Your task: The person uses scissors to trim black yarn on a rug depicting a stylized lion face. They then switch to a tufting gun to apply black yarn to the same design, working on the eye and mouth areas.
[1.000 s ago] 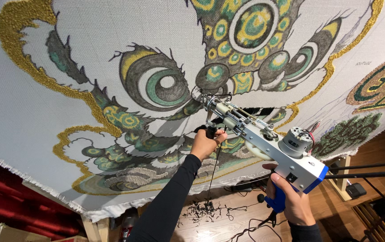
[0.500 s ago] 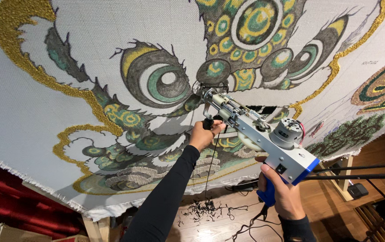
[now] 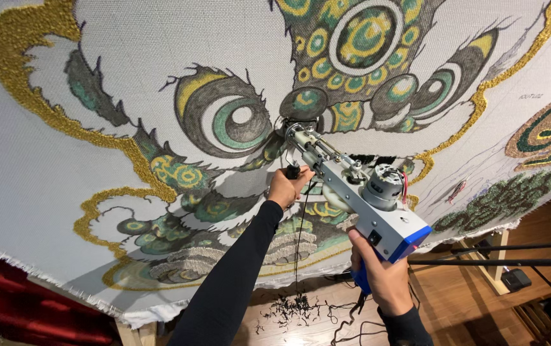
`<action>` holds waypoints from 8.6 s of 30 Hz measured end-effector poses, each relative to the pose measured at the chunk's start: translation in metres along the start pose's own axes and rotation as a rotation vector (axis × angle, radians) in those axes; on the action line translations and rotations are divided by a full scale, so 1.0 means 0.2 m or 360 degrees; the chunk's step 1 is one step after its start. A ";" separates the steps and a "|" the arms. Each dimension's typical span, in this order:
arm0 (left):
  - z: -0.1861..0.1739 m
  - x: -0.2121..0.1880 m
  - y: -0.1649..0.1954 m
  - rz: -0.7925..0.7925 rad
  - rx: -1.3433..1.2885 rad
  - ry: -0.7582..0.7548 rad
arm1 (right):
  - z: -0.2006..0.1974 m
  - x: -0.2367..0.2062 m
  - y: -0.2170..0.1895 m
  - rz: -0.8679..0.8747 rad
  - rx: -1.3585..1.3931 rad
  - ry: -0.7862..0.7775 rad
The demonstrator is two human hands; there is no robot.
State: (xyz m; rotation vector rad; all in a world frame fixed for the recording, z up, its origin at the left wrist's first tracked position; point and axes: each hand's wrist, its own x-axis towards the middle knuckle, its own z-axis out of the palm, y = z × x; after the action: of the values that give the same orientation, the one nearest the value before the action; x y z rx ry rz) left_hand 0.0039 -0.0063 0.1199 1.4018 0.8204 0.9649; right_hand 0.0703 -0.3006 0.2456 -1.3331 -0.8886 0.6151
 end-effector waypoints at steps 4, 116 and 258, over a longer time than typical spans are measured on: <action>-0.01 0.06 -0.05 0.0013 0.0046 0.0041 | 0.02 0.01 0.02 0.0001 -0.0079 0.0015; 0.13 -0.31 0.19 -0.0040 -0.0041 -0.0378 | -0.44 0.01 0.12 0.0415 0.0382 -0.0171; -0.06 0.08 0.12 -0.0041 -0.0043 -0.0188 | 0.00 0.07 0.10 -0.0046 -0.0225 -0.0028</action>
State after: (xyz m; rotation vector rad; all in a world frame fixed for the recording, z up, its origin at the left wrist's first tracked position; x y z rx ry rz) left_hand -0.0024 0.0120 0.1452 1.4075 0.7331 0.8622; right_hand 0.0803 -0.2867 0.2296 -1.4405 -0.9787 0.5509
